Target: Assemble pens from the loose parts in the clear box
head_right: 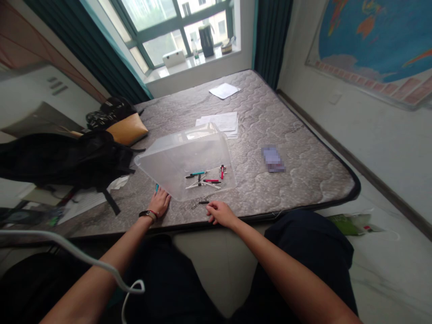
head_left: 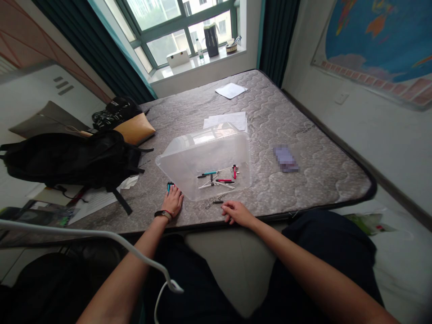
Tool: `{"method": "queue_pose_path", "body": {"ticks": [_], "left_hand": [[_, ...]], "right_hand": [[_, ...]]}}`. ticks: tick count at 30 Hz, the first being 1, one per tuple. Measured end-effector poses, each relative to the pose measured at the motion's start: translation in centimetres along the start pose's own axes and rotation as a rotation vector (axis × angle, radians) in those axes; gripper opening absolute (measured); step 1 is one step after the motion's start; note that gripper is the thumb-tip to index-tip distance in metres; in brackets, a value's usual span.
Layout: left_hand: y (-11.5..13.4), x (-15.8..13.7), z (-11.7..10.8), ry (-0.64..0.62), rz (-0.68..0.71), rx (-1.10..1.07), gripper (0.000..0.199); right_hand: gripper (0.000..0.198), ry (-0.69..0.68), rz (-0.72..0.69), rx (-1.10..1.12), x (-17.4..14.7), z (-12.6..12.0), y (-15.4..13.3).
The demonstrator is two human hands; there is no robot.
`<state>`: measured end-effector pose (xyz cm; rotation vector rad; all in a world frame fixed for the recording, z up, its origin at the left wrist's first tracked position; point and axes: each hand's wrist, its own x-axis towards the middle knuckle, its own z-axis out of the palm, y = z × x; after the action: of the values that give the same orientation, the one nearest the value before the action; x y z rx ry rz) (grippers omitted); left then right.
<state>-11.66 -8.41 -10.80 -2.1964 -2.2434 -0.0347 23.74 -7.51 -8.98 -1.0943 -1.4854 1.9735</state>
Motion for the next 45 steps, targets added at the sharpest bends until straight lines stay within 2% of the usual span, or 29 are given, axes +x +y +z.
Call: {"method": "queue_pose_path", "body": {"ticks": [5, 11, 13, 15, 18, 20, 22, 26, 28, 30, 33, 35, 39, 42, 45], "left_hand": [[0.3, 0.0, 0.6, 0.02, -0.125, -0.022, 0.049], [0.3, 0.0, 0.6, 0.012, -0.138, -0.102, 0.052], [0.3, 0.1, 0.4, 0.043, -0.155, -0.181, 0.054], [0.7, -0.1, 0.0, 0.141, -0.21, -0.298, 0.057], [2.4, -1.3, -0.9, 0.378, -0.343, -0.45, 0.06], [4.7, -2.8, -1.6, 0.513, -0.4, -0.47, 0.065], [7.6, -4.7, -2.4, 0.58, -0.4, -0.419, 0.069], [13.2, -7.3, -3.2, 0.511, -0.204, -0.427, 0.064], [14.9, -7.3, -2.8, 0.433, -0.026, -0.48, 0.055], [15.8, -6.4, -2.2, 0.377, 0.081, -0.533, 0.045], [16.5, -4.6, -1.2, 0.342, 0.095, -0.567, 0.034], [16.7, -3.6, -0.7, 0.326, 0.092, -0.549, 0.029], [16.9, -3.1, -0.1, 0.328, 0.056, -0.516, 0.027], [16.8, -3.2, 0.0, 0.314, 0.063, -0.517, 0.028], [16.6, -3.3, 0.0, 0.292, 0.08, -0.523, 0.029]], "right_hand": [[0.025, 0.0, 0.001, -0.009, -0.1, 0.0, -0.2], [0.025, -0.006, -0.004, -0.006, 0.1, 0.0, 0.2], [0.028, -0.008, 0.004, 0.003, 0.2, -0.1, 0.3], [0.032, -0.006, 0.025, 0.037, 0.3, -0.2, 0.3], [0.041, 0.004, 0.06, 0.104, 0.3, -0.3, 0.0], [0.043, 0.012, 0.071, 0.126, 0.2, -0.2, -0.2], [0.043, 0.016, 0.073, 0.129, 0.2, -0.2, -0.4], [0.044, 0.02, 0.054, 0.105, 0.1, -0.1, -0.3], [0.045, 0.019, 0.029, 0.095, 0.0, -0.2, -0.1], [0.046, 0.021, -0.001, 0.106, -0.1, -0.4, 0.2], [0.049, 0.051, -0.041, 0.169, -0.3, -0.9, 0.7], [0.049, 0.135, -0.068, 0.227, -0.5, -1.2, 0.9], [0.048, 0.488, -0.126, 0.271, -0.7, -2.0, 1.0], [0.047, 0.657, -0.123, 0.151, -0.8, -3.1, 0.5], [0.044, 0.666, -0.097, -0.072, -0.9, -4.7, -0.2]]}}
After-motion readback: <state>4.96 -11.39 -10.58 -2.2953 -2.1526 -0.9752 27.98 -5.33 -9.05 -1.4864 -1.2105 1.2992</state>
